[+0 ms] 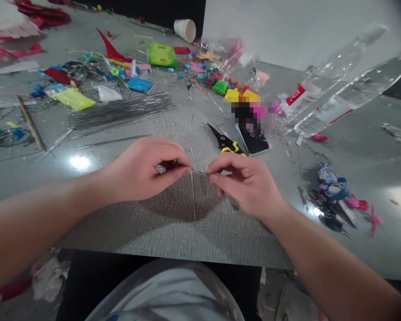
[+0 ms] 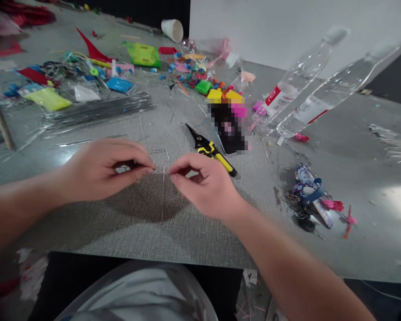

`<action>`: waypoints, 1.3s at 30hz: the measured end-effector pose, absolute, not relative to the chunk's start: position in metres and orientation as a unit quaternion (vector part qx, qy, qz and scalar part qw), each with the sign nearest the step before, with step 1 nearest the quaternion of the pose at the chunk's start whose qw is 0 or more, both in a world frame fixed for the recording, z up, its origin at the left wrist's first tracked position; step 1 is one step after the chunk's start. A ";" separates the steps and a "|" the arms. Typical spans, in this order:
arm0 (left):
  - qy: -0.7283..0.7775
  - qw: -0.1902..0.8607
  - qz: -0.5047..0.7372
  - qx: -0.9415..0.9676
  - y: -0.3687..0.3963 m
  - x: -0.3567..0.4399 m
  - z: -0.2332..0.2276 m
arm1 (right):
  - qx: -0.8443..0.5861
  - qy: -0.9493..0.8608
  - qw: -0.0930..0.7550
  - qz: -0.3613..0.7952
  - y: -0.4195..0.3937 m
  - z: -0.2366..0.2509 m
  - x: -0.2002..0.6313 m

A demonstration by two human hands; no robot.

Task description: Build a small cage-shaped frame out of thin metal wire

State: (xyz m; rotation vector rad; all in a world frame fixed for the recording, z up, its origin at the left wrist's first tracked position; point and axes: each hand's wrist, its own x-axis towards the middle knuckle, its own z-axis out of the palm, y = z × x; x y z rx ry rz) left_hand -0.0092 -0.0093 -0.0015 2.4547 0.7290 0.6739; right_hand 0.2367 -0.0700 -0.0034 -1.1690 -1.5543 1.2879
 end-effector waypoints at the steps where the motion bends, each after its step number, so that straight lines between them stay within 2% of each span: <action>1: 0.251 0.225 0.257 0.906 -0.010 -0.009 -0.002 | -0.467 -0.552 0.383 0.575 -0.069 -0.004 0.236; 3: 0.225 0.197 0.270 0.915 -0.011 -0.009 -0.002 | -0.452 -0.450 0.349 0.687 -0.068 -0.004 0.235; 5: 0.208 0.176 0.276 0.922 -0.012 -0.011 -0.002 | -0.425 -0.397 0.326 0.746 -0.068 -0.003 0.234; 11: 0.186 0.112 0.289 0.932 -0.013 -0.013 -0.003 | -0.403 -0.351 0.337 0.775 -0.072 -0.002 0.233; 19: 0.239 0.157 0.287 0.914 -0.022 -0.007 0.003 | -0.434 -0.420 0.399 0.690 -0.078 -0.003 0.226; 25: 0.271 0.209 0.279 0.897 -0.026 -0.005 0.008 | -0.483 -0.522 0.398 0.579 -0.085 0.002 0.224; 31: 0.302 0.345 0.244 0.855 -0.024 -0.003 0.010 | -0.446 -0.696 0.390 0.406 -0.079 0.002 0.233; 33: 0.314 0.365 0.237 0.844 -0.024 -0.003 0.011 | -0.428 -0.722 0.378 0.390 -0.076 0.003 0.236; 37: 0.313 0.306 0.254 0.862 -0.024 -0.002 0.014 | -0.437 -0.702 0.371 0.424 -0.073 0.002 0.239; 39: 0.318 0.313 0.251 0.859 -0.025 -0.002 0.014 | -0.440 -0.703 0.374 0.416 -0.072 0.001 0.238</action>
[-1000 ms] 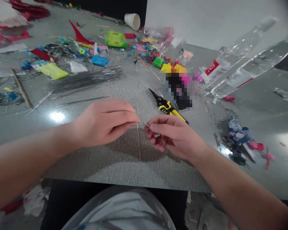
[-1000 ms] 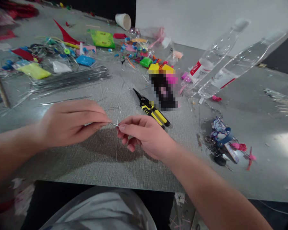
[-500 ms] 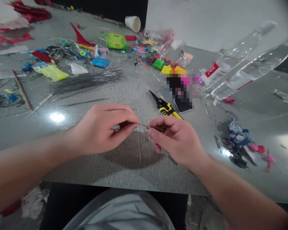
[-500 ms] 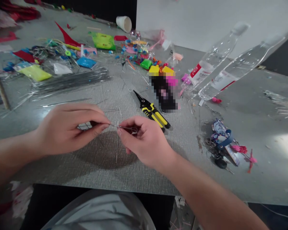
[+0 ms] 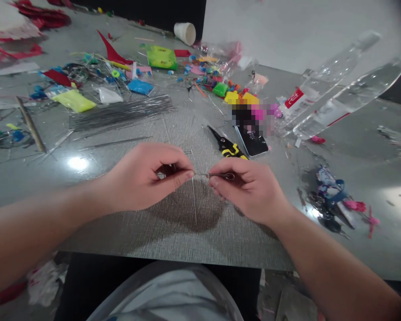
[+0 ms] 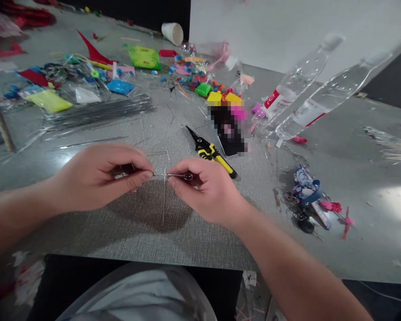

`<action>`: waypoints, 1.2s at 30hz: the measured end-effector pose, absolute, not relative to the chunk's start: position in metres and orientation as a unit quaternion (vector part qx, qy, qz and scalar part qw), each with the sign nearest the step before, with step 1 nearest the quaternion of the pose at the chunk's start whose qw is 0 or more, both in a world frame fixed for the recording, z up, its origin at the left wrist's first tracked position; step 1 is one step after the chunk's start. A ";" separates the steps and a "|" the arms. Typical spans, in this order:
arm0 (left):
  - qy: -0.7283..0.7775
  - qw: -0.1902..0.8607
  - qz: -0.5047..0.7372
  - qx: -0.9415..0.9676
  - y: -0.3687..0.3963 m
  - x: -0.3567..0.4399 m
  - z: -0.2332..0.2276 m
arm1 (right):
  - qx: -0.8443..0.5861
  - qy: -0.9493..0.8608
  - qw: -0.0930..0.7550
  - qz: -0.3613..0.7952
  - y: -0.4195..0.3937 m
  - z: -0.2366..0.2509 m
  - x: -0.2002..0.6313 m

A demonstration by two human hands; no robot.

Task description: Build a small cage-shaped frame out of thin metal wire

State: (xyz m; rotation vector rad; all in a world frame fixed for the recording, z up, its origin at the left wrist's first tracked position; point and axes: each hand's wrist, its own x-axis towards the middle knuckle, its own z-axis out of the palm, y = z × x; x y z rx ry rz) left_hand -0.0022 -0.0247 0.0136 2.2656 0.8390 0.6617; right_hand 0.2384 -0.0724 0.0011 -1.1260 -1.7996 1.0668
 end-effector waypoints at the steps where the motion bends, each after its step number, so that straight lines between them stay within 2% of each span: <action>1: 0.324 0.339 0.241 0.849 -0.025 -0.003 0.013 | -0.435 -0.713 0.374 0.402 -0.072 0.001 0.238; 6: 0.342 0.522 0.188 0.758 -0.025 -0.004 0.011 | -0.385 -0.773 0.382 0.328 -0.073 0.003 0.240; 11: 0.330 0.604 0.182 0.702 -0.023 -0.001 0.011 | -0.357 -0.770 0.414 0.330 -0.073 0.003 0.242; 14: 0.344 0.570 0.192 0.721 -0.023 0.001 0.008 | -0.399 -0.722 0.408 0.392 -0.074 0.001 0.239; 18: 0.373 0.412 0.248 0.794 -0.027 0.002 0.004 | -0.461 -0.619 0.414 0.483 -0.076 -0.002 0.231; 22: 0.355 0.305 0.274 0.840 -0.031 0.003 0.004 | -0.481 -0.591 0.432 0.482 -0.078 -0.004 0.227; 31: 0.384 0.445 0.225 0.777 -0.032 0.003 0.008 | -0.455 -0.607 0.431 0.489 -0.076 -0.006 0.231; 36: 0.370 0.545 0.207 0.724 -0.030 0.004 0.011 | -0.428 -0.676 0.440 0.407 -0.077 -0.005 0.233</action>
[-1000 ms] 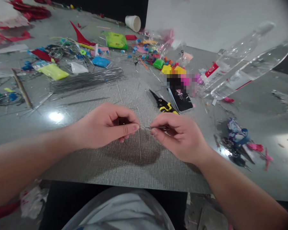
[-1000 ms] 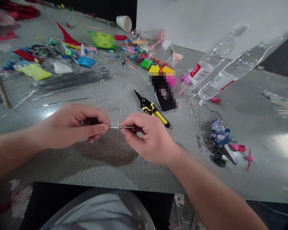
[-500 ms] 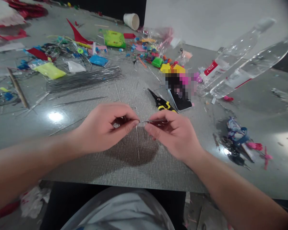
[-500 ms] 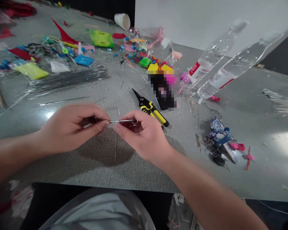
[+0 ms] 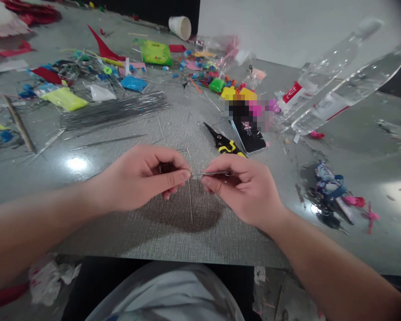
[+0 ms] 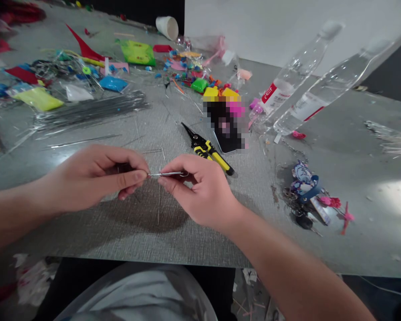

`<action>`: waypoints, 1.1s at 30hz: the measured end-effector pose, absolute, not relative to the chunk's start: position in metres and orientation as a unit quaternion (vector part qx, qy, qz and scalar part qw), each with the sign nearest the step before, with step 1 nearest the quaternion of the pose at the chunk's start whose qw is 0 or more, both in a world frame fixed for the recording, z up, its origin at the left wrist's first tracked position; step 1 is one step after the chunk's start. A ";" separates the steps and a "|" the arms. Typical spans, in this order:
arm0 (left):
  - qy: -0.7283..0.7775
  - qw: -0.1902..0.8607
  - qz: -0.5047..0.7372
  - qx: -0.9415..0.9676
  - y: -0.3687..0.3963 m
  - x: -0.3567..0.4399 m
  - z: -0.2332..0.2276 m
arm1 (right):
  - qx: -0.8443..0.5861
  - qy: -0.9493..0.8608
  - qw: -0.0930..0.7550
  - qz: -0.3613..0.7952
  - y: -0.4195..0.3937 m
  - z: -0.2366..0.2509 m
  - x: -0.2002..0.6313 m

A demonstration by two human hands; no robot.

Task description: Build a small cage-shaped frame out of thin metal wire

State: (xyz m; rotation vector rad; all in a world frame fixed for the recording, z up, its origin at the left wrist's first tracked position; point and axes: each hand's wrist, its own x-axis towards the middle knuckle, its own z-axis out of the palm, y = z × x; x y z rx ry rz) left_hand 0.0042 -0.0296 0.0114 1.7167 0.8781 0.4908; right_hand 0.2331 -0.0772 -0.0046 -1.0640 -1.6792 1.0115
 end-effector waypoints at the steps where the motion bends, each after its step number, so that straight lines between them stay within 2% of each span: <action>1: 0.365 0.568 0.200 0.710 -0.029 0.004 0.011 | -0.418 -0.697 0.439 0.384 -0.077 -0.003 0.234; 5: 0.350 0.656 0.173 0.646 -0.025 0.004 0.008 | -0.386 -0.745 0.434 0.330 -0.076 0.002 0.237; 11: 0.352 0.697 0.209 0.588 -0.024 0.004 0.000 | -0.435 -0.649 0.413 0.467 -0.076 0.001 0.234; 16: 0.351 0.725 0.192 0.561 -0.024 0.006 0.000 | -0.445 -0.630 0.405 0.492 -0.077 -0.001 0.233; 19: 0.347 0.755 0.173 0.528 -0.023 0.005 0.001 | -0.416 -0.662 0.413 0.467 -0.077 0.000 0.234; 26: 0.344 0.820 0.111 0.444 -0.028 0.004 0.004 | -0.303 -0.788 0.446 0.298 -0.077 -0.001 0.239; 30: 0.333 0.840 0.105 0.416 -0.029 0.004 0.004 | -0.287 -0.795 0.449 0.289 -0.074 -0.002 0.239; 33: 0.336 0.824 0.143 0.433 -0.028 0.004 0.001 | -0.323 -0.767 0.446 0.329 -0.073 -0.004 0.237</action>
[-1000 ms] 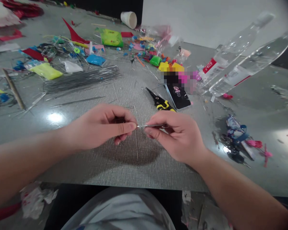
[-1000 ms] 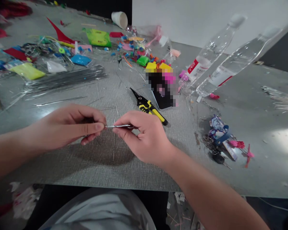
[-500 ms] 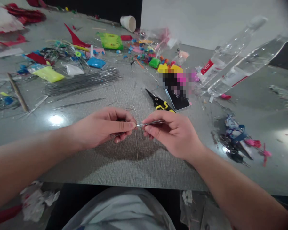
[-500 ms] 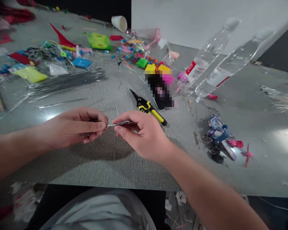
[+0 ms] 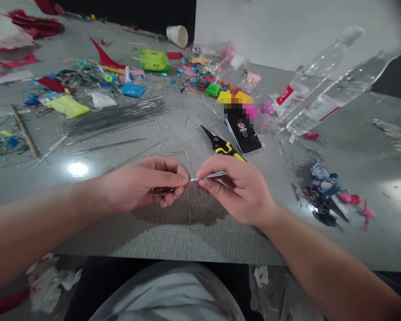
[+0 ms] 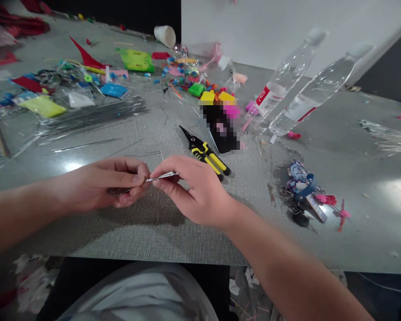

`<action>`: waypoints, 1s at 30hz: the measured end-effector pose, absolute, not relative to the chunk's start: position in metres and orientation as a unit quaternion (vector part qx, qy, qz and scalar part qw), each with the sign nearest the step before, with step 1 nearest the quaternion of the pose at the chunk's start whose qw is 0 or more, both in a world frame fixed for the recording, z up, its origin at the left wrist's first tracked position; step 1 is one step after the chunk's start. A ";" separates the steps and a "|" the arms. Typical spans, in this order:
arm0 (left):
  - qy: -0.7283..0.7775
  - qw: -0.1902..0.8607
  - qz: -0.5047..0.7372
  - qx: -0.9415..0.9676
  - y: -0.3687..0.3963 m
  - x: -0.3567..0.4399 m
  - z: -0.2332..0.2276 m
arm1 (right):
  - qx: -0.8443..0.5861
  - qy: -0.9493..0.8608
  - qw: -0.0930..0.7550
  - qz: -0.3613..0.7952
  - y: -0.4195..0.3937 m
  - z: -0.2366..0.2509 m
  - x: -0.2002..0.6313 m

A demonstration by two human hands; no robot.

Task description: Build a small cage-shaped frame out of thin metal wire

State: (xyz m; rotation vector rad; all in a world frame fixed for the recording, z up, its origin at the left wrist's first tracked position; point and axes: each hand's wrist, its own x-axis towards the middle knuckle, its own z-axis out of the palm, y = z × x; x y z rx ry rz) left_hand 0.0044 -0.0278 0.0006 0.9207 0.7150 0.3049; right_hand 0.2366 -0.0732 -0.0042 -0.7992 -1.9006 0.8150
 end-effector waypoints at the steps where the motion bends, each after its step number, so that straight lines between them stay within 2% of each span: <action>1: 0.340 0.812 0.155 0.449 -0.027 0.005 -0.001 | -0.338 -0.753 0.445 0.347 -0.074 -0.005 0.236; 6: 0.356 0.776 0.202 0.479 -0.024 0.008 -0.002 | -0.389 -0.705 0.469 0.362 -0.078 -0.012 0.230; 10: 0.361 0.713 0.186 0.572 -0.022 0.009 0.001 | -0.413 -0.656 0.485 0.405 -0.078 -0.019 0.227; 17: 0.338 0.471 0.184 0.793 -0.023 0.003 -0.001 | -0.428 -0.553 0.481 0.528 -0.076 -0.022 0.221; 23: 0.358 0.287 0.235 0.857 -0.032 0.009 -0.001 | -0.449 -0.491 0.500 0.554 -0.077 -0.017 0.213; 27: 0.383 0.287 0.211 0.852 -0.033 0.010 -0.003 | -0.452 -0.495 0.488 0.559 -0.076 -0.019 0.214; 30: 0.383 0.347 0.194 0.834 -0.032 0.009 -0.003 | -0.448 -0.524 0.481 0.542 -0.076 -0.021 0.218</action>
